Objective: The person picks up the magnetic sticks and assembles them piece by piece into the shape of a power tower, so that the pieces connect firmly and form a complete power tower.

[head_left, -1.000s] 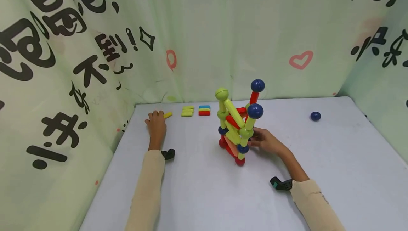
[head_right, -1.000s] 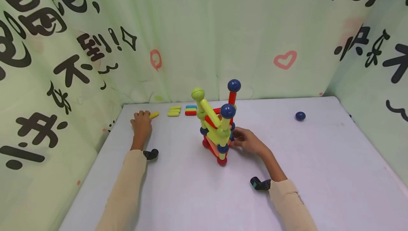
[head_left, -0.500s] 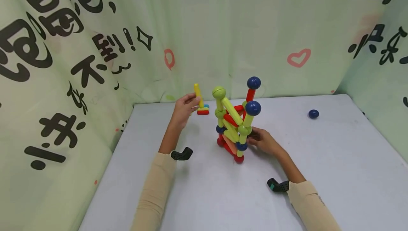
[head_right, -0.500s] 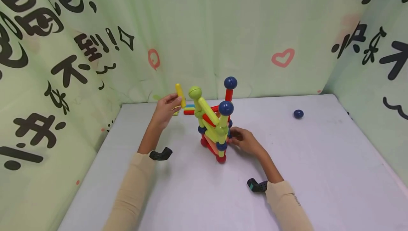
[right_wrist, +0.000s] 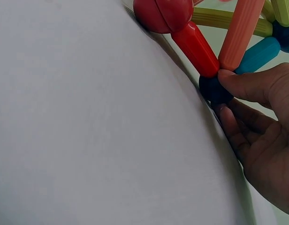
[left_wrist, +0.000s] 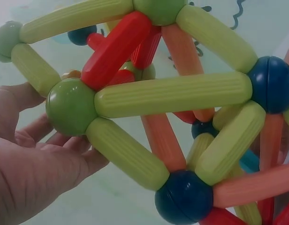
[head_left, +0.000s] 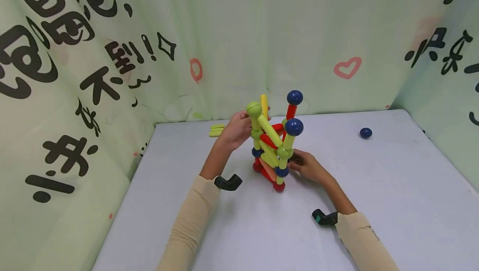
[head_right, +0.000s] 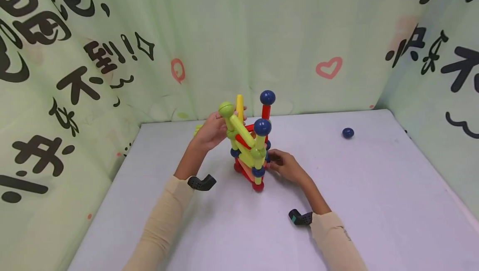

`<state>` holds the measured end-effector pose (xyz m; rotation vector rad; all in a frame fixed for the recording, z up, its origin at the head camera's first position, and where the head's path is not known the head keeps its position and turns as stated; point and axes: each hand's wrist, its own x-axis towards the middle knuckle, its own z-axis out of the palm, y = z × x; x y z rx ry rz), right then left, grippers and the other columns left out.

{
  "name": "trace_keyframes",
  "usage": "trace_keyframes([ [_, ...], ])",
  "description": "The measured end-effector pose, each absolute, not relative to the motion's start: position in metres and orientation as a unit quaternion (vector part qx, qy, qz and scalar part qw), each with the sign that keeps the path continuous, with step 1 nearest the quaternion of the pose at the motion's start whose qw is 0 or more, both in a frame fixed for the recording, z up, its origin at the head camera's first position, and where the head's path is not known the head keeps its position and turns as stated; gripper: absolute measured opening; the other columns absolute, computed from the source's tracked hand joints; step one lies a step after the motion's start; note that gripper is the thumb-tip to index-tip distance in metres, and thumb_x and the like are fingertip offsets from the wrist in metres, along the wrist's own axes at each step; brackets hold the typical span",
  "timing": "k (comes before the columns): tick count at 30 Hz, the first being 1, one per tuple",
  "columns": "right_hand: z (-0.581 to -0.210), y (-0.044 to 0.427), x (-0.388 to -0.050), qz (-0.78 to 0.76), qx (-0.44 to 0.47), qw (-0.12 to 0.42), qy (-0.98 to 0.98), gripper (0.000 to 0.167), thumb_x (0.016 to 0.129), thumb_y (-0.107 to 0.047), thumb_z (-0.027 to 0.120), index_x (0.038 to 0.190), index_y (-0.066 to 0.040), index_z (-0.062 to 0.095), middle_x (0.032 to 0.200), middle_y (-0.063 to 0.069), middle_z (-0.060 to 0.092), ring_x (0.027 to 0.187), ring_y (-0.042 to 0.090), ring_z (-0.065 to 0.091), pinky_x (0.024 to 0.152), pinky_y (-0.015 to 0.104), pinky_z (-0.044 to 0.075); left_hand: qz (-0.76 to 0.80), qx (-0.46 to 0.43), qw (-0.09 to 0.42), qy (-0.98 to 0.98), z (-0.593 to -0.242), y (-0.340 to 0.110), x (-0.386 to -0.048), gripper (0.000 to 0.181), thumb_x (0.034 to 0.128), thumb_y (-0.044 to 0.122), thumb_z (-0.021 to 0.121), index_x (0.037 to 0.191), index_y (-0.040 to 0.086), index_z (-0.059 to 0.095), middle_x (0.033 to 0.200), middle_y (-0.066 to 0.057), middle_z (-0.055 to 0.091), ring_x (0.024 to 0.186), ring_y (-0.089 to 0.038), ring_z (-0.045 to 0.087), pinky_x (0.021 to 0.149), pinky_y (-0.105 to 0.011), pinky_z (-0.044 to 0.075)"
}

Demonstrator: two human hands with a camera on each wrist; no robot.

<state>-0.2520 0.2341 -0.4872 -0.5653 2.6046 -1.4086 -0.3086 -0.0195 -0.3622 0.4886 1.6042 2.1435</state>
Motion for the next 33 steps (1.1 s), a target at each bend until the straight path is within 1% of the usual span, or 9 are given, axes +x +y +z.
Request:
trace_keyframes([
  [4, -0.488, 0.233, -0.255, -0.465, -0.188, 0.061, 0.863, 0.044, 0.094, 0.001, 0.059, 0.137, 0.007, 0.048, 0.128, 0.028, 0.060, 0.114, 0.043, 0.061, 0.097, 0.052, 0.049, 0.772, 0.182, 0.207, 0.573, -0.359, -0.018, -0.311, 0.039, 0.1052, 0.014, 0.039, 0.137, -0.008, 0.045, 0.097, 0.002, 0.065, 0.095, -0.011, 0.060, 0.089, -0.025, 0.049],
  [10, -0.497, 0.233, -0.262, -0.469, -0.187, 0.066, 0.861, 0.044, 0.094, -0.004, 0.061, 0.136, 0.003, 0.049, 0.128, 0.025, 0.061, 0.115, 0.040, 0.061, 0.097, 0.051, 0.049, 0.745, 0.213, 0.221, 0.593, -0.364, -0.022, -0.312, 0.046, 0.1036, 0.028, 0.047, 0.142, 0.003, 0.047, 0.103, -0.001, 0.065, 0.102, -0.015, 0.060, 0.095, -0.031, 0.050],
  [12, -0.497, 0.233, -0.262, -0.463, -0.185, 0.066, 0.864, 0.043, 0.094, -0.004, 0.061, 0.136, 0.003, 0.050, 0.127, 0.025, 0.061, 0.114, 0.040, 0.061, 0.097, 0.051, 0.050, 0.740, 0.239, 0.217, 0.590, -0.368, -0.025, -0.310, 0.065, 0.0976, 0.047, 0.049, 0.145, 0.004, 0.042, 0.109, 0.000, 0.061, 0.108, -0.014, 0.056, 0.102, -0.036, 0.045],
  [16, -0.496, 0.234, -0.260, -0.463, -0.186, 0.069, 0.864, 0.043, 0.094, -0.003, 0.060, 0.136, 0.003, 0.049, 0.128, 0.025, 0.060, 0.115, 0.040, 0.061, 0.098, 0.051, 0.049, 0.721, 0.306, 0.196, 0.590, -0.378, -0.028, -0.307, 0.103, 0.0752, 0.075, 0.048, 0.153, 0.010, 0.031, 0.126, -0.002, 0.052, 0.122, -0.014, 0.047, 0.114, -0.043, 0.035],
  [18, -0.495, 0.235, -0.260, -0.470, -0.192, 0.073, 0.859, 0.044, 0.094, -0.002, 0.059, 0.137, 0.004, 0.047, 0.129, 0.025, 0.059, 0.115, 0.040, 0.060, 0.098, 0.051, 0.049, 0.708, 0.336, 0.176, 0.596, -0.383, -0.028, -0.305, 0.097, 0.0789, 0.069, 0.052, 0.154, 0.013, 0.029, 0.133, -0.008, 0.052, 0.129, -0.016, 0.046, 0.115, -0.043, 0.035],
  [21, -0.496, 0.236, -0.261, -0.482, -0.201, 0.081, 0.849, 0.046, 0.095, 0.000, 0.057, 0.139, 0.004, 0.044, 0.130, 0.025, 0.058, 0.117, 0.040, 0.059, 0.100, 0.051, 0.048, 0.695, 0.359, 0.141, 0.607, -0.386, -0.025, -0.301, 0.066, 0.0965, 0.040, 0.057, 0.153, 0.015, 0.033, 0.136, -0.016, 0.056, 0.133, -0.021, 0.048, 0.111, -0.041, 0.041],
  [25, -0.497, 0.236, -0.261, -0.485, -0.209, 0.089, 0.844, 0.046, 0.095, 0.000, 0.055, 0.139, 0.004, 0.043, 0.130, 0.025, 0.057, 0.117, 0.040, 0.058, 0.101, 0.051, 0.047, 0.707, 0.343, 0.106, 0.610, -0.384, -0.020, -0.295, 0.052, 0.0989, 0.005, 0.054, 0.149, 0.010, 0.040, 0.130, -0.022, 0.060, 0.130, -0.025, 0.052, 0.108, -0.038, 0.044],
  [30, -0.483, 0.238, -0.259, -0.489, -0.197, 0.065, 0.847, 0.047, 0.096, 0.004, 0.049, 0.142, 0.002, 0.041, 0.135, 0.026, 0.053, 0.124, 0.042, 0.053, 0.103, 0.053, 0.045, 0.702, 0.319, 0.072, 0.633, -0.380, -0.013, -0.288, 0.048, 0.0986, 0.000, 0.052, 0.146, 0.006, 0.044, 0.126, -0.029, 0.061, 0.126, -0.031, 0.056, 0.106, -0.037, 0.045],
  [33, -0.463, 0.236, -0.255, -0.525, -0.170, -0.005, 0.834, 0.042, 0.100, 0.001, 0.043, 0.142, 0.002, 0.040, 0.136, 0.027, 0.052, 0.125, 0.030, 0.053, 0.101, 0.039, 0.049, 0.694, 0.309, 0.062, 0.647, -0.378, -0.010, -0.285, 0.047, 0.0989, 0.003, 0.053, 0.145, 0.008, 0.045, 0.125, -0.027, 0.062, 0.125, -0.032, 0.057, 0.104, -0.035, 0.047],
])
